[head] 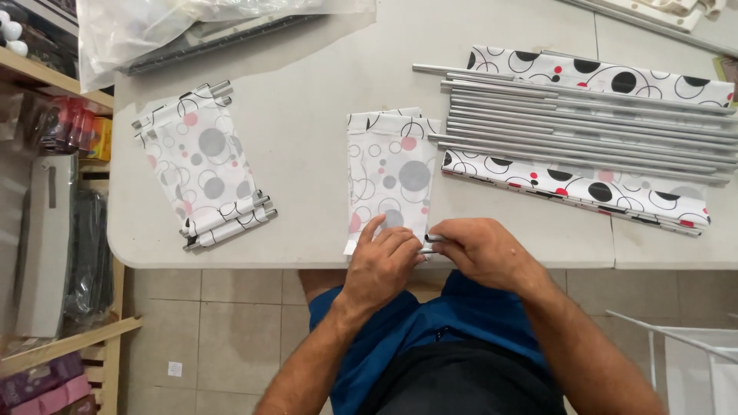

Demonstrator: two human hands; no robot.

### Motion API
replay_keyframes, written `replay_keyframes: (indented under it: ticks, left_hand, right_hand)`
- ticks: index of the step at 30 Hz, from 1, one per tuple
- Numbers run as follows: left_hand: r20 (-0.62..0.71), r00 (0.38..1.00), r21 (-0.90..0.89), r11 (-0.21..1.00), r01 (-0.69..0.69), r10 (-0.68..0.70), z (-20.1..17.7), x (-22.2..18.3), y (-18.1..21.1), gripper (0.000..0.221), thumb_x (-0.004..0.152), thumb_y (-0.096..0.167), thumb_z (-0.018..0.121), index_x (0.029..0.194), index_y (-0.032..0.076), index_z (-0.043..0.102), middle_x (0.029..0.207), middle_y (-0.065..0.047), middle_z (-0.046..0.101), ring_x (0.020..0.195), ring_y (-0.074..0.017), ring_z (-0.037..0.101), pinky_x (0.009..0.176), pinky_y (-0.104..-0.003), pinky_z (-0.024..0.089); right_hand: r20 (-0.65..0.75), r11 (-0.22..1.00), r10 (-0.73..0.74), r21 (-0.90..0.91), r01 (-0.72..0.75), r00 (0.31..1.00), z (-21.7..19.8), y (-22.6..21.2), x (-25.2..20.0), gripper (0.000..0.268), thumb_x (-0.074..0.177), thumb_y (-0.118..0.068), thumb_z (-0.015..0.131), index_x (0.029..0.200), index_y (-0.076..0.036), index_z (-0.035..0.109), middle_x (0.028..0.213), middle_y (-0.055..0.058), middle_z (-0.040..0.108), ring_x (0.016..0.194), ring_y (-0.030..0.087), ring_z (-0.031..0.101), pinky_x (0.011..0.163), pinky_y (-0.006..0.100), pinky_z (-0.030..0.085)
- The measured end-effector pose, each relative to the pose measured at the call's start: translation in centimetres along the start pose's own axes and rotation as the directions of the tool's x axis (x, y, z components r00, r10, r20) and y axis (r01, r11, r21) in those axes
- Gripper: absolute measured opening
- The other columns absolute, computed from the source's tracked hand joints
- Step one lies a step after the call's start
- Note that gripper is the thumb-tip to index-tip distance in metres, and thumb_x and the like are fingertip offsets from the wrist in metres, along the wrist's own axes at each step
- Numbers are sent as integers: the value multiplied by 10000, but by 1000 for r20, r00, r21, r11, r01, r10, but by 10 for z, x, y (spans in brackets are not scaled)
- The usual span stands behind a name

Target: Unpacking a modular shelving unit and sliding metal support rods into fabric shelf liners.

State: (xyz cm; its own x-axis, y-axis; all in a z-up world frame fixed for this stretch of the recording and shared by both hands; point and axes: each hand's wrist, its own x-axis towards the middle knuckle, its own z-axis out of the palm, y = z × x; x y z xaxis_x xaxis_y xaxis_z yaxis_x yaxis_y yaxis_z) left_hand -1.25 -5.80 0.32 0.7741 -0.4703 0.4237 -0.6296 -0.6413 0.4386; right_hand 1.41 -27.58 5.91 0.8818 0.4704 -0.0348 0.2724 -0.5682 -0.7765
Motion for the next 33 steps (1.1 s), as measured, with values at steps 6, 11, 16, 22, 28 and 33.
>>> replay_keyframes:
  ticks: [6,11,16,22,28,33]
  left_hand:
    - [-2,1000,97,995,18,-17,-20,1,-4,166,954,299,697,993,138,682,970,-30,705,1047,-208,700,1133,-491,392]
    - [40,996,162,984,69,-77,-30,-15,-21,120,974,286,667,1005,172,684,947,7,691,1010,-181,699,1091,-452,418]
    - [16,999,164,986,42,-46,-9,-9,-7,127,991,277,634,964,154,655,937,-15,673,980,-199,690,1047,-434,450]
    - [-24,996,170,981,94,-91,10,-12,6,155,1001,271,620,921,145,660,932,-27,656,964,-215,690,995,-429,464]
    - [-58,976,43,976,213,-210,-24,21,-6,441,1026,526,472,977,145,688,1014,-69,693,1004,-285,700,906,-454,482]
    - [-112,965,219,942,256,-237,10,96,-86,218,957,287,649,1122,150,687,1115,-96,700,1089,-309,690,938,-470,499]
  right_hand:
    - [-20,999,44,20,-43,999,14,-4,9,112,883,-212,764,963,-164,703,734,61,739,741,323,749,657,432,605]
    - [22,984,120,-137,-116,993,-5,-4,-2,180,868,-263,768,983,-143,697,723,101,743,726,355,742,640,482,593]
    - [36,972,182,-160,-174,983,12,3,1,137,874,-265,755,993,-204,722,765,49,775,782,310,766,659,450,618]
    - [81,910,246,-363,-201,966,16,5,-3,295,843,-362,757,1115,-290,667,923,-4,775,918,270,764,747,457,631]
    - [-173,893,226,-358,-274,959,-1,27,-22,311,877,-397,747,1120,-210,698,912,12,743,879,261,729,748,424,612]
    - [-227,914,106,-360,-185,968,1,26,-20,205,956,-156,627,1144,-179,705,962,52,739,941,311,722,774,437,606]
